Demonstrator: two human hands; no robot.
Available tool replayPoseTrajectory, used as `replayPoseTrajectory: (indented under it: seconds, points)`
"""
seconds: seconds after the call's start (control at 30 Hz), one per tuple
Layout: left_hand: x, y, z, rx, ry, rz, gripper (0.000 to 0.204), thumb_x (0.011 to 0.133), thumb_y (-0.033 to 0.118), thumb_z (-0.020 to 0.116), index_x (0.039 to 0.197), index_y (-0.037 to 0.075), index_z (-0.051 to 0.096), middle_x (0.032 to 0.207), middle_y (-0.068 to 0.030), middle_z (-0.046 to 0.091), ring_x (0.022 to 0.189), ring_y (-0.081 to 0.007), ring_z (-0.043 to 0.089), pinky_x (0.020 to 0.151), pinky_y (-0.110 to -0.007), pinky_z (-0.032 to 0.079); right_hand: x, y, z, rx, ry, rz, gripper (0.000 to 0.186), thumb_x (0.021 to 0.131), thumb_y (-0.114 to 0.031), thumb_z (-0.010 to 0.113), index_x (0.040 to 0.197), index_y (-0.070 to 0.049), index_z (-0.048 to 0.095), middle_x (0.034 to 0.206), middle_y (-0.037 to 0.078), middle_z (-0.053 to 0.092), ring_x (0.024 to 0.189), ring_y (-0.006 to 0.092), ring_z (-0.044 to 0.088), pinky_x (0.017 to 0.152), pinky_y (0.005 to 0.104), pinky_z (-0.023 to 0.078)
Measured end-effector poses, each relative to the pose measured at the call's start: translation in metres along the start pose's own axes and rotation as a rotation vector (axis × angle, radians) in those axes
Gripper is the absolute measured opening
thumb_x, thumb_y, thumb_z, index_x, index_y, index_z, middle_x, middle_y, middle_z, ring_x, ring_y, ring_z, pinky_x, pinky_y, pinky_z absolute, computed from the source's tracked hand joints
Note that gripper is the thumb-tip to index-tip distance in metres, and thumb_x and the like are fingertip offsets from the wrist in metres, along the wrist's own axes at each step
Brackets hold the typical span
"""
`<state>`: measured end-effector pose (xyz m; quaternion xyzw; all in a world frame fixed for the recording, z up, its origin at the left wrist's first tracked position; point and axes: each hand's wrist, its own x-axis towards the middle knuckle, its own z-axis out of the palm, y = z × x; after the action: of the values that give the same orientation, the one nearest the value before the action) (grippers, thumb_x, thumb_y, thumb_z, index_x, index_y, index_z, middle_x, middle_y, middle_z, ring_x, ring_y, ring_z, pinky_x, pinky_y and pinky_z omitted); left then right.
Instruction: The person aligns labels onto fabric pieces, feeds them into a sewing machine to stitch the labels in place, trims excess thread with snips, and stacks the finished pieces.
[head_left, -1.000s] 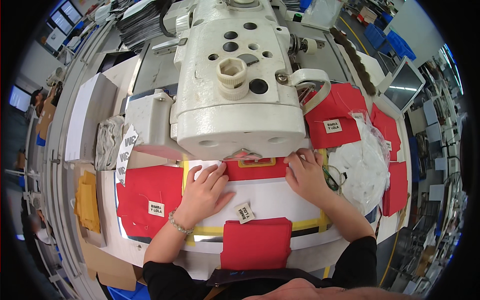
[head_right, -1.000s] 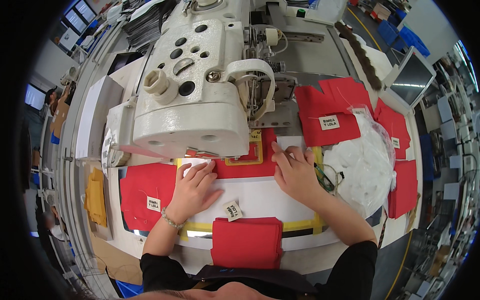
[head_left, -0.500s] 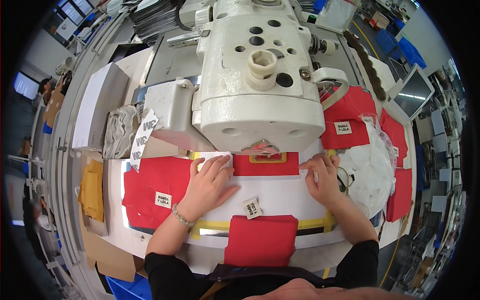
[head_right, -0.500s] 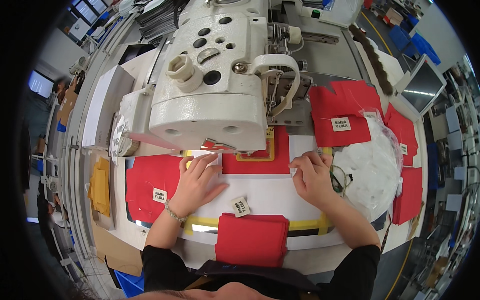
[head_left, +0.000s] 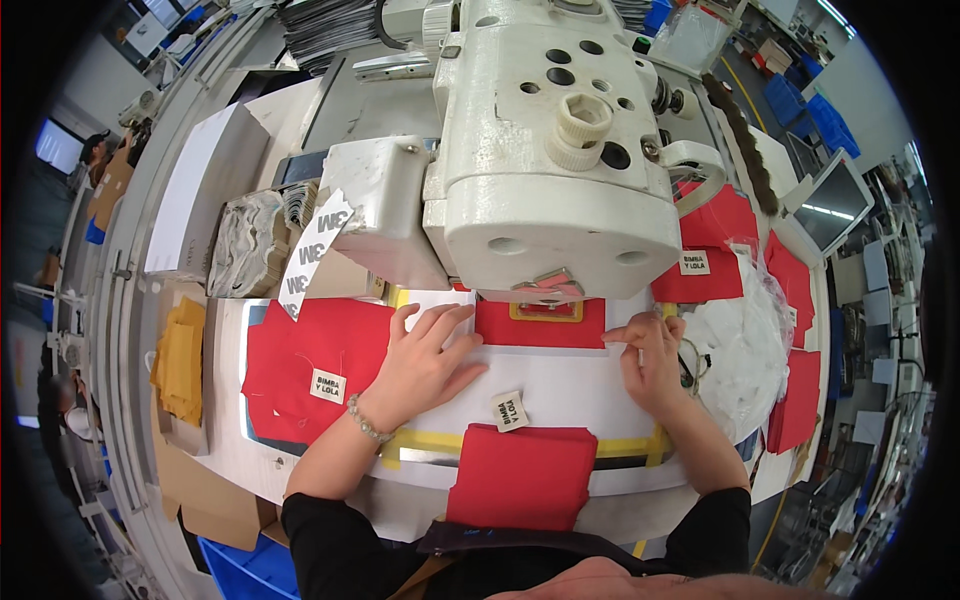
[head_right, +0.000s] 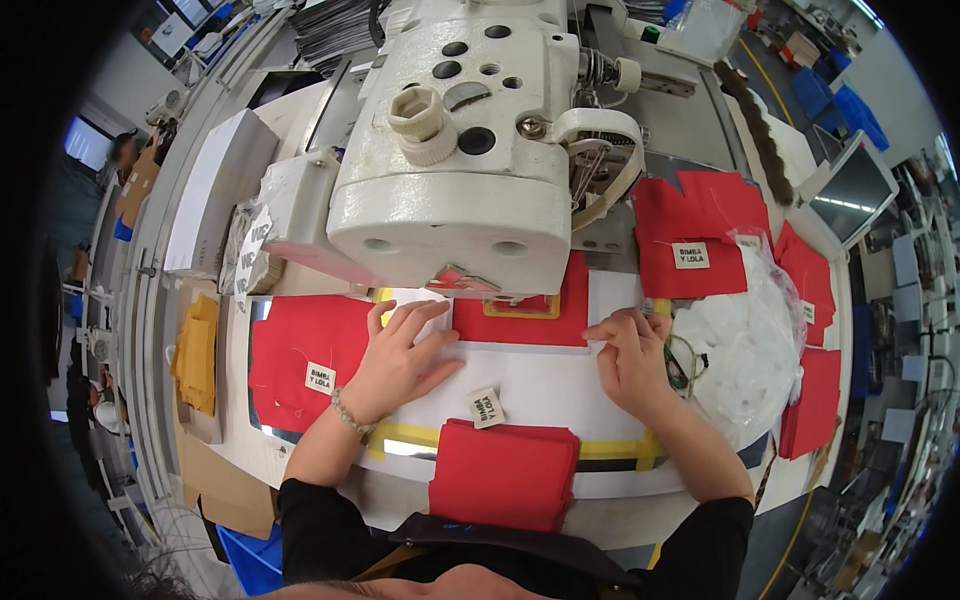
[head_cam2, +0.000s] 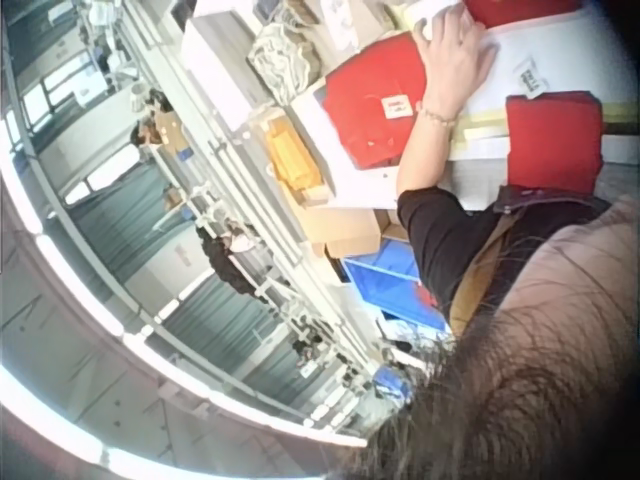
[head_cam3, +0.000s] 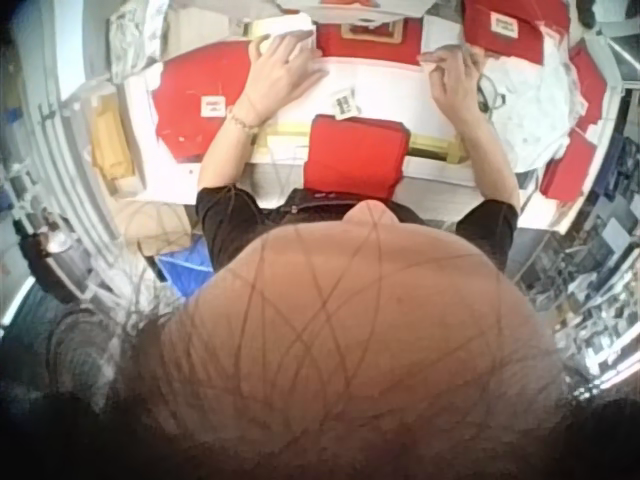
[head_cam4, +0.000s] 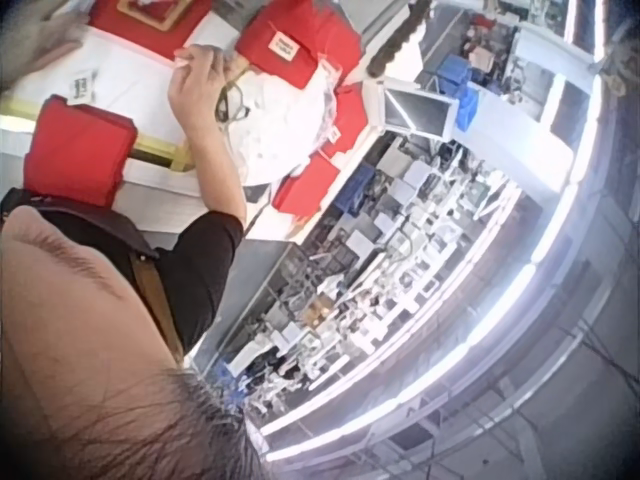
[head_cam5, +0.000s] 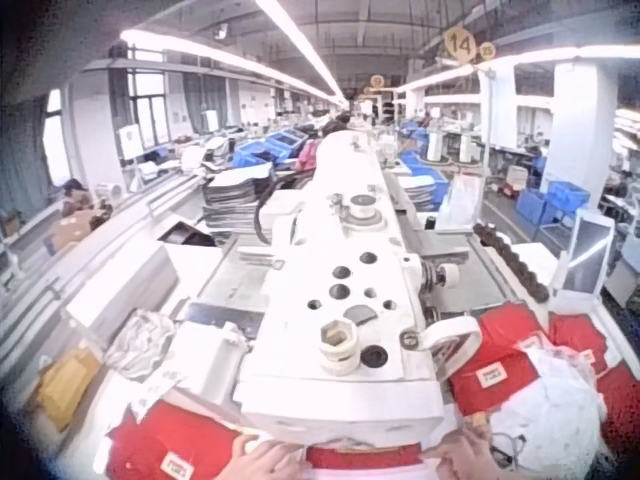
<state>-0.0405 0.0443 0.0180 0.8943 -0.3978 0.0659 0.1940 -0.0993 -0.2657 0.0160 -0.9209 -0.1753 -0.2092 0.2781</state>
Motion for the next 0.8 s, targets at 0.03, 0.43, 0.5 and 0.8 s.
replayPoseTrajectory:
  seconds: [0.03,0.43,0.5,0.8]
  points:
    - [0.0,0.0002,0.0005,0.008,0.001,0.005,0.027,0.077,0.027,0.077,0.098,0.013,0.066,0.127,-0.0059,0.055,0.119,-0.0225,0.051,0.102,-0.052,0.03,-0.0006,0.0007,0.0,-0.006,0.0,0.002,0.033,0.07,0.011,0.052,0.095,-0.009,0.056,0.082,-0.003,0.064,0.079,0.0188,0.058,0.078,0.0376,0.029]
    - [0.001,0.0011,0.0006,0.014,0.02,0.017,0.025,0.078,0.026,0.076,0.098,0.014,0.067,0.123,-0.0052,0.057,0.118,-0.0215,0.053,0.102,-0.051,0.029,-0.0024,0.0023,-0.0045,-0.051,-0.101,-0.036,0.034,0.067,0.006,0.054,0.097,-0.01,0.056,0.082,-0.002,0.061,0.084,0.0177,0.059,0.079,0.0381,0.028]
    - [0.0003,0.0006,0.0007,0.013,0.019,0.016,0.025,0.078,0.025,0.076,0.098,0.014,0.067,0.123,-0.0052,0.057,0.118,-0.0215,0.053,0.103,-0.051,0.029,-0.0026,0.0019,-0.004,-0.051,-0.155,-0.036,0.036,0.067,0.005,0.053,0.1,-0.01,0.055,0.083,-0.001,0.061,0.085,0.0176,0.059,0.079,0.0385,0.028]
    - [0.0011,0.0014,0.0015,0.028,0.039,0.018,0.027,0.075,0.026,0.078,0.097,0.014,0.068,0.121,-0.0052,0.06,0.115,-0.0224,0.054,0.103,-0.05,0.028,0.0,-0.0036,-0.0071,-0.141,-0.165,-0.085,0.037,0.066,0.003,0.055,0.101,-0.009,0.054,0.087,-0.002,0.061,0.085,0.0173,0.059,0.079,0.0381,0.029]
